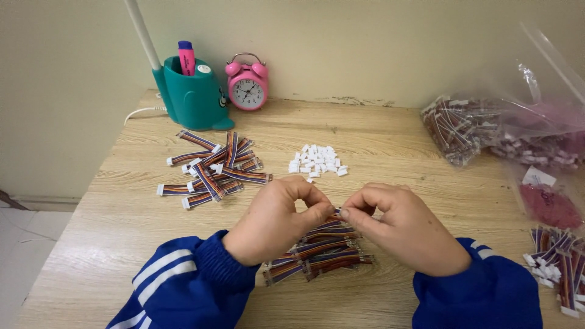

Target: The person assembles ribbon cables with white plastic connectors. They pick up a cable, align the connector, and press it onto the cable end. The person repeats this process for multiple cables, placing the finished assemblies on the table.

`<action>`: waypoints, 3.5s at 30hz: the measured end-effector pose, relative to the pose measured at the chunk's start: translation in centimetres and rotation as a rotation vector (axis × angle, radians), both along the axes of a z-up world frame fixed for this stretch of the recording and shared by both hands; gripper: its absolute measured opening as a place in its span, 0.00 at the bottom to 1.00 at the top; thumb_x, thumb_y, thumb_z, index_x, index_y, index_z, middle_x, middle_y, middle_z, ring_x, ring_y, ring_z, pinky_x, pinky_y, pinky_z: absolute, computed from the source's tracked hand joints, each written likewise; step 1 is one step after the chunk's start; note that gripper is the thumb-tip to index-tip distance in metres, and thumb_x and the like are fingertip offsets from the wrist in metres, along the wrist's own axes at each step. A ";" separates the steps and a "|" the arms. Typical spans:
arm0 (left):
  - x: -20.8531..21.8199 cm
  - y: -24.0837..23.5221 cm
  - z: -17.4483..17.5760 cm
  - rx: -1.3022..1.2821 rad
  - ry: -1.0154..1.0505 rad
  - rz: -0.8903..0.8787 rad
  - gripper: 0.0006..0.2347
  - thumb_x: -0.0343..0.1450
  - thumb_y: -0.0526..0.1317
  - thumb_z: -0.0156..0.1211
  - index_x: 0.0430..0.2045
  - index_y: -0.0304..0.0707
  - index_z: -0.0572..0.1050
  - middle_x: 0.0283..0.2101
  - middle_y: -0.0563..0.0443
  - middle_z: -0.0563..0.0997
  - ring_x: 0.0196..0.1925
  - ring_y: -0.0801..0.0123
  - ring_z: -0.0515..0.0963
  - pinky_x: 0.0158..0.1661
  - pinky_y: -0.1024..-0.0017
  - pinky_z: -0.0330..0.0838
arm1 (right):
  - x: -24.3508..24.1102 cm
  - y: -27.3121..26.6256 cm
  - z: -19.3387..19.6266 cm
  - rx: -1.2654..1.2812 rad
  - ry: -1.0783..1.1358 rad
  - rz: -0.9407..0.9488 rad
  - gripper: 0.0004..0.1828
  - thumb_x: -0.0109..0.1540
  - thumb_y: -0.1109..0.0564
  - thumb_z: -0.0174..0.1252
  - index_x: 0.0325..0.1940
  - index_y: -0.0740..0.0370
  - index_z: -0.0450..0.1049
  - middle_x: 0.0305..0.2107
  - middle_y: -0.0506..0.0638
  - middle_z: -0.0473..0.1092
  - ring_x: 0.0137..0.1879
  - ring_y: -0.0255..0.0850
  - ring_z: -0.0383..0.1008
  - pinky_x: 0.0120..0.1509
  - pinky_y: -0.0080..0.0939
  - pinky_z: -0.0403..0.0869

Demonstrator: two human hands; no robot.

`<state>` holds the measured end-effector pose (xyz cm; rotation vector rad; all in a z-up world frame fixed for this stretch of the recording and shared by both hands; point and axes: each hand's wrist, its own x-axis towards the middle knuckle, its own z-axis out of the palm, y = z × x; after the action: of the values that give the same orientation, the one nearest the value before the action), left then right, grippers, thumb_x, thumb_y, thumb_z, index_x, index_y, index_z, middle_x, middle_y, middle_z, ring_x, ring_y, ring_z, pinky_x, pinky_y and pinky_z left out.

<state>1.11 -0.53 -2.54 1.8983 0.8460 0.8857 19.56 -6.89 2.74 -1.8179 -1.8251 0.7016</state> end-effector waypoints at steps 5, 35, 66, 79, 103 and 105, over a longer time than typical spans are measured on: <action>-0.1 -0.3 0.4 0.050 0.057 0.024 0.04 0.64 0.41 0.64 0.17 0.49 0.79 0.25 0.60 0.80 0.32 0.75 0.78 0.40 0.75 0.69 | 0.2 0.2 -0.7 0.000 0.050 0.026 0.10 0.57 0.51 0.61 0.24 0.54 0.79 0.20 0.40 0.72 0.28 0.30 0.69 0.36 0.32 0.67; -0.8 0.3 2.1 -0.312 0.118 0.022 0.11 0.62 0.48 0.64 0.31 0.46 0.83 0.33 0.61 0.85 0.37 0.83 0.79 0.43 0.82 0.72 | 0.6 0.5 -0.6 0.003 0.024 0.007 0.08 0.57 0.51 0.61 0.27 0.54 0.81 0.21 0.39 0.76 0.30 0.29 0.71 0.38 0.32 0.68; 2.5 6.3 -5.7 0.294 0.697 0.234 0.12 0.64 0.51 0.64 0.38 0.57 0.79 0.35 0.60 0.80 0.39 0.64 0.83 0.38 0.68 0.78 | 2.7 3.7 0.3 0.119 0.072 -0.034 0.09 0.59 0.53 0.59 0.27 0.57 0.78 0.19 0.52 0.72 0.29 0.42 0.74 0.37 0.40 0.73; 4.5 8.6 -12.6 0.566 0.616 0.333 0.04 0.62 0.44 0.62 0.21 0.50 0.80 0.24 0.52 0.78 0.29 0.57 0.81 0.28 0.63 0.79 | 2.3 3.1 0.5 0.111 0.090 -0.076 0.09 0.58 0.53 0.60 0.27 0.59 0.80 0.18 0.57 0.74 0.29 0.43 0.76 0.36 0.41 0.74; -4.6 -4.9 -2.2 -0.475 -0.350 -0.163 0.06 0.76 0.35 0.48 0.38 0.36 0.75 0.29 0.47 0.81 0.28 0.72 0.80 0.36 0.76 0.78 | -2.9 0.0 -2.9 -0.055 0.402 0.325 0.10 0.59 0.55 0.61 0.27 0.61 0.81 0.22 0.44 0.73 0.30 0.31 0.73 0.36 0.31 0.74; -3.4 -4.2 -1.8 -0.506 -0.343 0.079 0.07 0.73 0.33 0.53 0.38 0.37 0.79 0.29 0.51 0.81 0.29 0.76 0.80 0.33 0.78 0.81 | -2.9 0.5 -2.9 0.049 0.322 0.402 0.12 0.60 0.52 0.58 0.24 0.57 0.77 0.22 0.43 0.72 0.30 0.32 0.70 0.38 0.32 0.69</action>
<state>-2.27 -4.77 -4.33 1.2424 0.8399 0.9090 16.62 -6.34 -0.16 -1.2274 -1.9757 1.0173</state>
